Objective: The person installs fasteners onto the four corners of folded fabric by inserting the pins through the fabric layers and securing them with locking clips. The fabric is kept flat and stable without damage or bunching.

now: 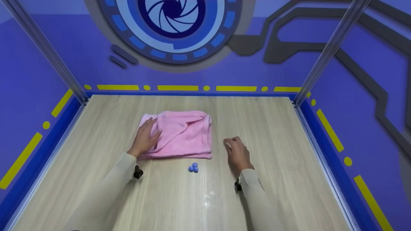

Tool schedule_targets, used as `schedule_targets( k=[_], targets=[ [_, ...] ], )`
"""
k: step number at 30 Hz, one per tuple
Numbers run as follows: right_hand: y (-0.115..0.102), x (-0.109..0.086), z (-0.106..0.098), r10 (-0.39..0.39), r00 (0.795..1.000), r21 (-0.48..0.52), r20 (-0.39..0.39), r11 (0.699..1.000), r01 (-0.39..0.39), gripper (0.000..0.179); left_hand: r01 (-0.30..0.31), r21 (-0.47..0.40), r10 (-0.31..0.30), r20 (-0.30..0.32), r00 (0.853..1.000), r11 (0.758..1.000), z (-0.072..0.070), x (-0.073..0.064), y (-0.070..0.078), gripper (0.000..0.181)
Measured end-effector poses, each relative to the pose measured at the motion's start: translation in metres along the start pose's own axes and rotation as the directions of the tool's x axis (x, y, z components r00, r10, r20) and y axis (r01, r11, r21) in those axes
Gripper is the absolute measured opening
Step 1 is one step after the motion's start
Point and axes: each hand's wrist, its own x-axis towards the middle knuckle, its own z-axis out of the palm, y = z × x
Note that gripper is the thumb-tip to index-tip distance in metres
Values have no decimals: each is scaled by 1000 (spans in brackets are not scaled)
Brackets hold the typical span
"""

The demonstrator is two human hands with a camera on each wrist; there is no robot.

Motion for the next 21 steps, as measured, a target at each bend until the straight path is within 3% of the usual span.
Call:
schedule_targets(
  k=[7, 21],
  targets=[
    [4, 1, 1, 0, 1000, -5, 9, 1000, 0, 31, -59, -4, 58, -57, 997, 998, -2, -18, -1, 54],
    [11, 1, 5, -32, 999, -23, 0, 999, 32, 15, -25, -22, 23, -67, 997, 999, -9, -40, -8, 51]
  ],
)
